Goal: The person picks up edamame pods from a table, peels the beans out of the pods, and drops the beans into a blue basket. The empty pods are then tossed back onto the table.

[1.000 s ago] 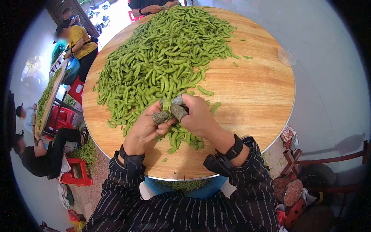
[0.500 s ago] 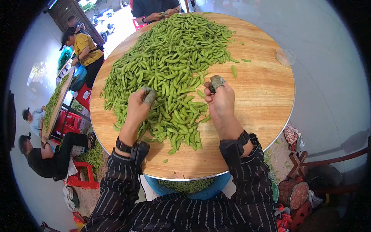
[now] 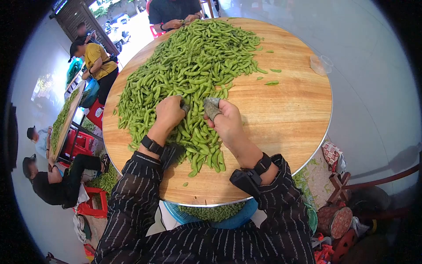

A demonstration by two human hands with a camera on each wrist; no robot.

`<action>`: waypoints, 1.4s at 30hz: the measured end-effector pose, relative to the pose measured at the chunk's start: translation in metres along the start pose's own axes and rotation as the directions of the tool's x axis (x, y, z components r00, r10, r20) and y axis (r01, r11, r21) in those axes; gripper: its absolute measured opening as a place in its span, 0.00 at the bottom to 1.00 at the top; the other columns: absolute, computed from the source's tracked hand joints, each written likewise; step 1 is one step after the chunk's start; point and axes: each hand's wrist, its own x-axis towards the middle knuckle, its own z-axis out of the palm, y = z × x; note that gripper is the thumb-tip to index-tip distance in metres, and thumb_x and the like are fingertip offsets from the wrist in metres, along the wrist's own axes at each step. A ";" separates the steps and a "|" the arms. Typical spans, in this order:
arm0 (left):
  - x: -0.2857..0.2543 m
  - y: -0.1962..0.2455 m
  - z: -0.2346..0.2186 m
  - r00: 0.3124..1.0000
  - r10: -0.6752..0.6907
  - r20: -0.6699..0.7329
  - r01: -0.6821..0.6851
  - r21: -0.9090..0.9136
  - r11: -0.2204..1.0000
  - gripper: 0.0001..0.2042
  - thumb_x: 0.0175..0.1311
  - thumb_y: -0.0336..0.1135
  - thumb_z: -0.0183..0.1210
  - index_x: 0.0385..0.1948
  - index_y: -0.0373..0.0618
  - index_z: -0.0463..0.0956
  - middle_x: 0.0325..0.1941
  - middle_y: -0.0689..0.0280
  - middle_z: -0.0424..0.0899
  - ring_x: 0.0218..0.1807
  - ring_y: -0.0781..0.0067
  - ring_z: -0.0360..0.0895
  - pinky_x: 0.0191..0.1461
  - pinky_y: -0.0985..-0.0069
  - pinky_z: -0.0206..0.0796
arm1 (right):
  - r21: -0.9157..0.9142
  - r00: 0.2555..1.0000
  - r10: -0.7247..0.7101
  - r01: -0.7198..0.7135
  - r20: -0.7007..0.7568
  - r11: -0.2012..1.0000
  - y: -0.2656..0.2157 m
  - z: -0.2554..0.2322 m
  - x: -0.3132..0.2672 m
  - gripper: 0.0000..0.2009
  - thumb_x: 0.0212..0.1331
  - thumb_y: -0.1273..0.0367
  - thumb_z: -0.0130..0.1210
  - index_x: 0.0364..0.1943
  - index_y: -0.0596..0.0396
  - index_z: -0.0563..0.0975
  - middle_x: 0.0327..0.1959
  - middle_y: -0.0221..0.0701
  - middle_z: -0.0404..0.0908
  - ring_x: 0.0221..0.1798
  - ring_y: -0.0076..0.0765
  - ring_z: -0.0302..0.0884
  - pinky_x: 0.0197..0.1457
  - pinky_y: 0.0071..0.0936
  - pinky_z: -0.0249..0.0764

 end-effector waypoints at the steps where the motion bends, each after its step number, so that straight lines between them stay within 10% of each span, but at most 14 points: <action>1: -0.001 -0.002 -0.002 0.999 0.010 -0.045 -0.012 -0.050 0.999 0.08 0.42 0.35 0.54 0.21 0.41 0.73 0.23 0.54 0.76 0.29 0.54 0.74 0.31 0.63 0.65 | -0.013 0.999 -0.010 0.011 0.042 1.000 0.003 -0.001 0.002 0.10 0.54 0.75 0.42 0.40 0.58 0.70 0.23 0.26 0.70 0.19 0.15 0.61 0.18 0.10 0.54; 4: -0.011 -0.007 -0.020 0.980 0.117 -0.162 -0.143 -0.161 0.977 0.07 0.47 0.35 0.54 0.24 0.41 0.72 0.23 0.58 0.77 0.25 0.59 0.74 0.28 0.68 0.64 | -0.029 0.991 -0.016 0.020 0.133 0.999 -0.005 0.001 -0.002 0.11 0.55 0.73 0.43 0.42 0.58 0.69 0.23 0.25 0.70 0.19 0.15 0.60 0.19 0.09 0.54; 6: -0.023 -0.007 -0.035 0.984 0.044 0.170 0.144 -0.926 0.349 0.05 0.55 0.34 0.50 0.27 0.43 0.70 0.23 0.65 0.76 0.18 0.75 0.68 0.22 0.79 0.60 | -0.024 0.981 -0.002 0.007 0.195 1.000 -0.010 0.002 -0.003 0.12 0.55 0.73 0.44 0.44 0.58 0.69 0.22 0.24 0.69 0.19 0.15 0.60 0.19 0.09 0.53; 7: -0.032 -0.005 -0.042 0.984 0.040 0.172 0.148 -0.925 0.351 0.05 0.55 0.34 0.50 0.27 0.43 0.70 0.23 0.65 0.76 0.18 0.75 0.68 0.22 0.79 0.60 | 0.016 0.966 0.045 -0.051 0.255 0.999 -0.009 0.002 -0.004 0.12 0.55 0.72 0.44 0.44 0.58 0.68 0.23 0.24 0.69 0.20 0.15 0.60 0.19 0.09 0.53; 9: -0.051 -0.001 -0.049 0.846 0.160 0.508 0.532 -0.824 -0.195 0.04 0.60 0.31 0.45 0.33 0.45 0.67 0.24 0.68 0.73 0.17 0.87 0.60 0.18 0.90 0.50 | 0.073 0.931 0.117 -0.152 0.346 0.986 -0.010 0.006 -0.008 0.14 0.55 0.72 0.45 0.46 0.59 0.67 0.23 0.25 0.69 0.20 0.14 0.60 0.19 0.08 0.52; 13: -0.070 0.002 -0.033 0.786 0.284 0.550 0.618 -0.676 -0.401 0.04 0.60 0.29 0.43 0.35 0.47 0.65 0.21 0.68 0.68 0.15 0.89 0.55 0.17 0.94 0.43 | -0.022 0.882 0.216 -0.228 0.419 0.973 -0.013 0.009 -0.011 0.09 0.53 0.76 0.40 0.37 0.57 0.70 0.24 0.23 0.71 0.20 0.12 0.63 0.20 0.07 0.57; 21: -0.079 0.007 -0.029 0.880 0.170 0.444 0.475 -0.832 -0.287 0.04 0.60 0.31 0.45 0.34 0.47 0.66 0.22 0.73 0.66 0.18 0.89 0.56 0.20 0.92 0.48 | -0.135 0.939 0.207 -0.175 0.276 0.975 -0.004 0.012 -0.009 0.06 0.53 0.73 0.44 0.33 0.57 0.71 0.22 0.23 0.72 0.20 0.12 0.64 0.19 0.08 0.59; 32: -0.083 0.008 -0.014 0.994 0.108 -0.012 -0.053 -0.922 0.383 0.06 0.54 0.25 0.46 0.33 0.37 0.64 0.24 0.64 0.71 0.27 0.74 0.67 0.32 0.80 0.60 | -0.177 0.937 0.210 -0.165 0.280 0.970 0.004 0.011 -0.010 0.04 0.53 0.73 0.47 0.28 0.58 0.73 0.21 0.23 0.71 0.19 0.13 0.62 0.19 0.09 0.55; 42: -0.085 0.010 -0.009 0.988 0.157 0.003 -0.056 -0.925 0.375 0.07 0.53 0.25 0.48 0.34 0.37 0.64 0.25 0.60 0.74 0.27 0.70 0.70 0.32 0.77 0.62 | -0.123 0.950 0.200 -0.175 0.239 0.977 0.009 0.015 -0.012 0.03 0.52 0.72 0.48 0.28 0.55 0.72 0.21 0.21 0.69 0.19 0.14 0.60 0.22 0.11 0.55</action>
